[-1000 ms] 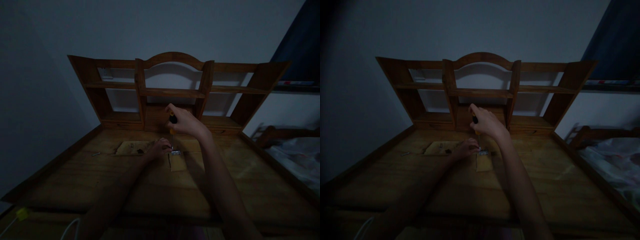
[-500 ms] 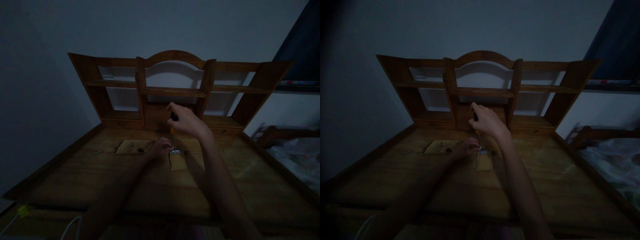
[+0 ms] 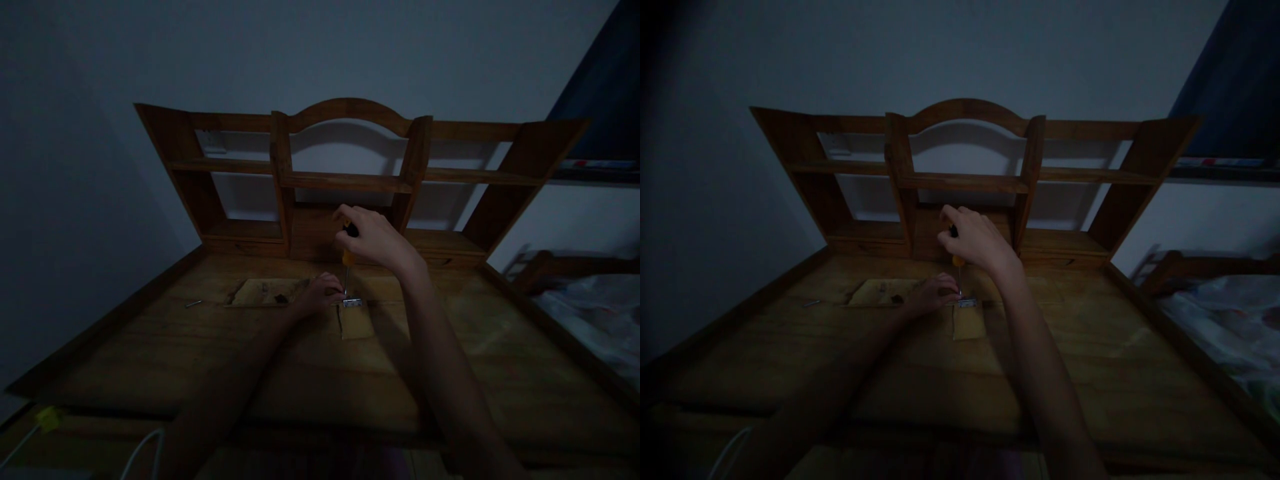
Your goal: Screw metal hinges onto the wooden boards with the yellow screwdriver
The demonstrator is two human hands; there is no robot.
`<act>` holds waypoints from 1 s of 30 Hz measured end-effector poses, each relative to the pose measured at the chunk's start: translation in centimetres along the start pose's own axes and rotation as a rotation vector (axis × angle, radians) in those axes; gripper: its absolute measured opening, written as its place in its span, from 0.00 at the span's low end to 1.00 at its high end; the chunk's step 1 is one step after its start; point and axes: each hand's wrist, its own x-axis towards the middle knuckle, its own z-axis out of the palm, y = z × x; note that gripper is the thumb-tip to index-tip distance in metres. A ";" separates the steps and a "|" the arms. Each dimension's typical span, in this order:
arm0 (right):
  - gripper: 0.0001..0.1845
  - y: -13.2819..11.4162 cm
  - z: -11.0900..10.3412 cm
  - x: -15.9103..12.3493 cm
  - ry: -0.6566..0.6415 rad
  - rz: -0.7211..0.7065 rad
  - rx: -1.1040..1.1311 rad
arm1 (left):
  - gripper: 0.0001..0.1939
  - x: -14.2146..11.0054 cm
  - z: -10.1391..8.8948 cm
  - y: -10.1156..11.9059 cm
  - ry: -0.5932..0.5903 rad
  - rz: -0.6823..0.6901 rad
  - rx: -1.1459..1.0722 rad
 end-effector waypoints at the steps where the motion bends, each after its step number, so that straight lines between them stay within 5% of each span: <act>1: 0.15 0.0 0.0 0.0 -0.009 0.001 0.003 | 0.10 0.0 0.0 -0.1 0.005 -0.001 0.002; 13: 0.23 0.0 0.2 0.0 -0.055 0.000 0.057 | 0.10 -0.1 0.1 0.1 0.011 0.001 0.011; 21: 0.14 0.5 0.2 0.2 -0.020 -0.012 0.006 | 0.10 -0.1 0.0 0.5 0.003 0.001 0.049; 30: 0.19 0.7 0.2 0.0 -0.032 0.010 0.000 | 0.10 0.0 -0.3 0.9 -0.025 -0.011 0.064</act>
